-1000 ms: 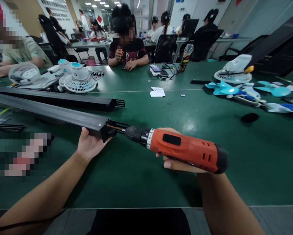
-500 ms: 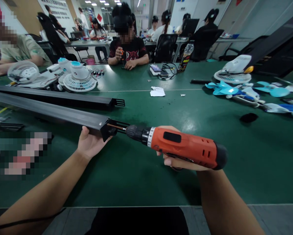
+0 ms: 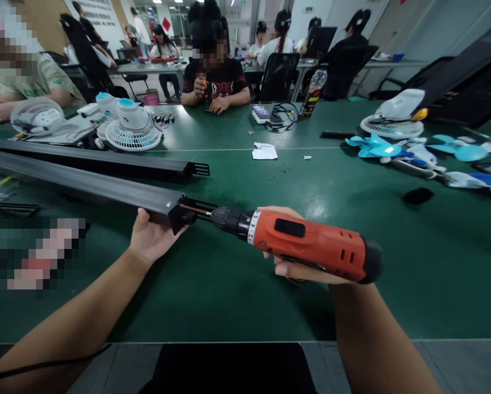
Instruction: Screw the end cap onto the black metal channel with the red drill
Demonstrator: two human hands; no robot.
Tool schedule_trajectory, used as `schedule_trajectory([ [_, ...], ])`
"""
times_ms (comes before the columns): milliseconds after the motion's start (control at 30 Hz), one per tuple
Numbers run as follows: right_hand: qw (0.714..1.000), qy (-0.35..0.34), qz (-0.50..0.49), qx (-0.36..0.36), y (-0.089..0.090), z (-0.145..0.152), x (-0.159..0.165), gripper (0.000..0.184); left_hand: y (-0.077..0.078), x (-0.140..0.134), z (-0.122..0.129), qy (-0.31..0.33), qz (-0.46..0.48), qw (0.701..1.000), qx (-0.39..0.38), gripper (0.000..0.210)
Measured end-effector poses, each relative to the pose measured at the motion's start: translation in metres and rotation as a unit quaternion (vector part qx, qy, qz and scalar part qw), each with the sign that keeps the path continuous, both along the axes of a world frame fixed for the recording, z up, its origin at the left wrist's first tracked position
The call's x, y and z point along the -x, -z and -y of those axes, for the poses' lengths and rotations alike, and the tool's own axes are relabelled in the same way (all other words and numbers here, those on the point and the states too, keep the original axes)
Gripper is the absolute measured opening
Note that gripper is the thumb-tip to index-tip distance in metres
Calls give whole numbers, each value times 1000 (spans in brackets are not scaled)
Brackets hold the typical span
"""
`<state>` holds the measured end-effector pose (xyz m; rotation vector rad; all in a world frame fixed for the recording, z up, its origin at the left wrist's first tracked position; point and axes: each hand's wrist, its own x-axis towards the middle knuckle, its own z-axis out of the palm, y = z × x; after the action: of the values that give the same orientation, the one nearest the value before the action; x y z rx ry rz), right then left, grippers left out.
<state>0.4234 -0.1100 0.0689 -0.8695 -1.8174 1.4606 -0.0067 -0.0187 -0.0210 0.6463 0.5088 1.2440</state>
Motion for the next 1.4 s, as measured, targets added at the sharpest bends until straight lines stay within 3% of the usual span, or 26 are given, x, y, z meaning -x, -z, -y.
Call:
schedule_trajectory([
  [67,1000,5,-15,-11,6,-1,-2,71,0,-1,0,-11,-4,1000,-2,79],
  [100,1000,1,-16,-12,8,-1,-3,72,0,-2,0,-15,-7,1000,-4,80],
  [200,1000,-20,6,4,8,-2,-5,31,-1,-4,0,-21,-14,1000,-7,79],
  [267,999,-36,15,15,4,-3,-4,18,-1,-5,1,-22,-14,1000,-6,77],
  [1000,996,-62,23,-56,10,-7,-13,26,-3,-4,0,5,11,1000,-28,75],
  [1267,994,-72,18,-82,7,-7,-10,20,-5,-8,0,1,18,999,-30,67],
  [1400,993,-81,12,-87,5,-7,-10,20,-4,-7,0,12,16,999,-31,73],
])
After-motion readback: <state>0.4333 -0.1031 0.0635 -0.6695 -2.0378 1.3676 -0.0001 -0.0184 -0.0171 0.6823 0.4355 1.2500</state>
